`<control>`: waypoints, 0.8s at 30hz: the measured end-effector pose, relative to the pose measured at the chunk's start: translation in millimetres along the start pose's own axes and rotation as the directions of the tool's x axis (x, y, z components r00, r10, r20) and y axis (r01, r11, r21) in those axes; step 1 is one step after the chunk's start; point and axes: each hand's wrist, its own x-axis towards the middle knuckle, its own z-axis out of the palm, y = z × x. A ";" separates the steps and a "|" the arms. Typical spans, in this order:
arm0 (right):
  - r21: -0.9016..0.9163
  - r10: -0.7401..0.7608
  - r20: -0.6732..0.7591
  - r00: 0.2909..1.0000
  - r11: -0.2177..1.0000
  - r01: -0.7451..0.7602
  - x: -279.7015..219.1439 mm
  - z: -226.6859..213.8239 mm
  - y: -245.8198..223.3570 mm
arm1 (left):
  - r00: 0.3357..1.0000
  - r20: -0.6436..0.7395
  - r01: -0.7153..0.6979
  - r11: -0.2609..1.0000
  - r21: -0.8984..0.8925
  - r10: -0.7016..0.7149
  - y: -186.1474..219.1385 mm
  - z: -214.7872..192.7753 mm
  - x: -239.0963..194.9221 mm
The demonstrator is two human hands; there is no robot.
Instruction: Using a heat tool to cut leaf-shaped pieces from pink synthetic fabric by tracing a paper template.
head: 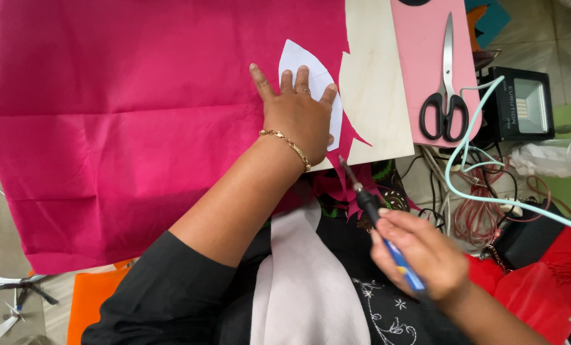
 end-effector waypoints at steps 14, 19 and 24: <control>0.718 0.451 0.134 0.882 0.569 -0.400 30.7 1.3 102.5 | 0.986 -0.164 -0.020 0.995 0.103 0.037 -5.9 19.3 21.9; 0.747 0.428 0.243 0.871 0.490 -0.449 43.3 6.8 122.9 | 0.983 -0.178 -0.024 0.994 0.108 0.043 -6.5 19.5 21.8; 0.766 0.358 0.345 0.868 0.426 -0.481 61.7 11.5 128.0 | 0.983 -0.177 -0.021 0.993 0.118 0.041 -6.0 18.9 21.7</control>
